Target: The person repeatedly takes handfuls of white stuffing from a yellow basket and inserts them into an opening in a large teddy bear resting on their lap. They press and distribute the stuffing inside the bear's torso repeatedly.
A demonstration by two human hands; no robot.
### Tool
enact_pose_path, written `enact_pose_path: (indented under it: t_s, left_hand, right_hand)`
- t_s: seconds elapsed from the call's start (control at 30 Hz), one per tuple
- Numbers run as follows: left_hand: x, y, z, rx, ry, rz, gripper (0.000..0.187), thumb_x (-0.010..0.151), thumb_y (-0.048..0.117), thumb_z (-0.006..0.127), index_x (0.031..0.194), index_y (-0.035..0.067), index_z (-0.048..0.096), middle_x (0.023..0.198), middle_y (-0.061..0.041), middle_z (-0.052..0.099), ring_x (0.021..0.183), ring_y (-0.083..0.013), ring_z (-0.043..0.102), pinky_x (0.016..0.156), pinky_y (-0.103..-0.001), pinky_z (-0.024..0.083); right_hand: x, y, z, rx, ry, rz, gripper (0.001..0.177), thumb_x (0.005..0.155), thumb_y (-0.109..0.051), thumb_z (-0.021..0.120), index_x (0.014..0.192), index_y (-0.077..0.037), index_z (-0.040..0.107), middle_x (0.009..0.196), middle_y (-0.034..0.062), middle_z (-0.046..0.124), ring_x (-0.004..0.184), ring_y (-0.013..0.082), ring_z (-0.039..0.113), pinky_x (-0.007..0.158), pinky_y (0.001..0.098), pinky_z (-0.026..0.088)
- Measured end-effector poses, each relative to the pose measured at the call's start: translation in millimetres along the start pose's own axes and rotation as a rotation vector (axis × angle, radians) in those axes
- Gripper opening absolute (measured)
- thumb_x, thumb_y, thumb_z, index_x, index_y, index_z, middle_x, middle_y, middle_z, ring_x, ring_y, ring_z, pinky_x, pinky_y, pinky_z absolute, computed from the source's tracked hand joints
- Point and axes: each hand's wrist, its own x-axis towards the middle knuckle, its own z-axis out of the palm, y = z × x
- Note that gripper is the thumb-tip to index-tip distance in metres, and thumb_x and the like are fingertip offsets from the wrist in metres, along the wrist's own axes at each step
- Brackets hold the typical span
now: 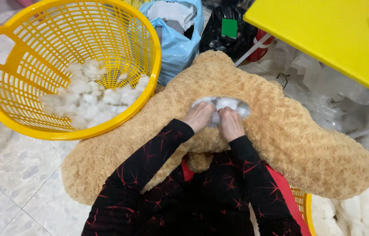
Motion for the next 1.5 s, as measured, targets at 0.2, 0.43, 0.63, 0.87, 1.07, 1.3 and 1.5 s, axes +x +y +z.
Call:
enact_pose_path:
  t_s: [0.2,0.43,0.63,0.87,1.07,1.3,1.5]
  left_hand:
    - [-15.2,-11.4,-4.7,0.361,-0.024,0.042,0.014,0.088,-0.008,0.059,0.082,-0.005,0.071,0.087,-0.022,0.072,0.076,-0.0298,0.074,0.068,-0.043,0.061]
    - [-49.9,19.0,-72.7,0.019,0.189,0.135,0.036,0.071,-0.002,0.069,0.107,-0.003,0.067,0.124,-0.028,0.06,0.09,-0.0403,0.068,0.074,-0.049,0.057]
    - [-55.9,36.7,-99.7,-0.009,0.174,0.007,0.032,0.089,0.015,0.074,0.116,0.002,0.065,0.108,-0.022,0.068,0.096,-0.042,0.068,0.08,-0.05,0.056]
    - [-43.3,34.4,-50.9,-0.124,0.109,0.135,0.048,0.093,0.006,0.059,0.141,0.001,0.057,0.131,-0.027,0.062,0.108,-0.0421,0.068,0.088,-0.043,0.059]
    - [-37.3,19.2,-4.8,0.257,-0.347,0.249,0.07,0.099,0.032,0.049,0.145,-0.019,0.032,0.154,-0.04,0.028,0.147,-0.0486,0.034,0.116,-0.045,0.034]
    - [29.0,37.8,-2.4,0.189,-0.363,0.082,0.063,0.091,0.021,0.047,0.142,-0.017,0.042,0.162,-0.037,0.018,0.141,-0.0407,0.043,0.112,-0.044,0.039]
    - [-14.2,41.0,-60.4,0.027,-0.45,0.184,0.039,0.089,-0.002,0.046,0.118,0.0,0.071,0.122,-0.019,0.07,0.109,-0.0291,0.071,0.105,-0.042,0.052]
  right_hand:
    - [7.6,28.5,-21.3,-0.289,-0.014,0.073,0.007,0.085,0.004,0.061,0.086,0.001,0.067,0.098,0.0232,0.069,0.085,0.0424,0.07,0.074,0.0507,0.056]
    - [-14.3,-8.2,-77.2,-0.313,0.109,-0.135,0.046,0.072,0.001,0.064,0.118,0.0,0.069,0.124,0.0216,0.063,0.109,0.0389,0.063,0.08,0.0501,0.052]
    - [-24.1,-61.5,-88.6,-0.187,0.249,-0.072,0.054,0.081,-0.012,0.072,0.132,0.002,0.061,0.119,0.0236,0.053,0.102,0.0423,0.062,0.081,0.0493,0.054]
    - [-33.8,-37.5,-60.1,-0.126,0.139,0.175,0.034,0.101,-0.008,0.062,0.134,-0.006,0.058,0.12,0.0181,0.057,0.08,0.0359,0.069,0.064,0.047,0.057]
    - [-40.5,-8.9,-19.3,-0.299,0.007,-0.325,0.049,0.089,-0.009,0.056,0.136,0.005,0.053,0.133,0.0265,0.059,0.121,0.0413,0.063,0.103,0.0493,0.051]
    - [47.6,34.9,2.1,-0.522,-0.426,0.18,0.042,0.097,-0.02,0.051,0.126,0.009,0.059,0.133,0.0293,0.062,0.126,0.0401,0.06,0.109,0.0454,0.047]
    - [28.6,18.5,-34.7,-0.492,-0.163,-0.166,0.043,0.084,-0.021,0.063,0.119,0.002,0.065,0.124,0.0228,0.066,0.118,0.0342,0.062,0.099,0.0425,0.05]
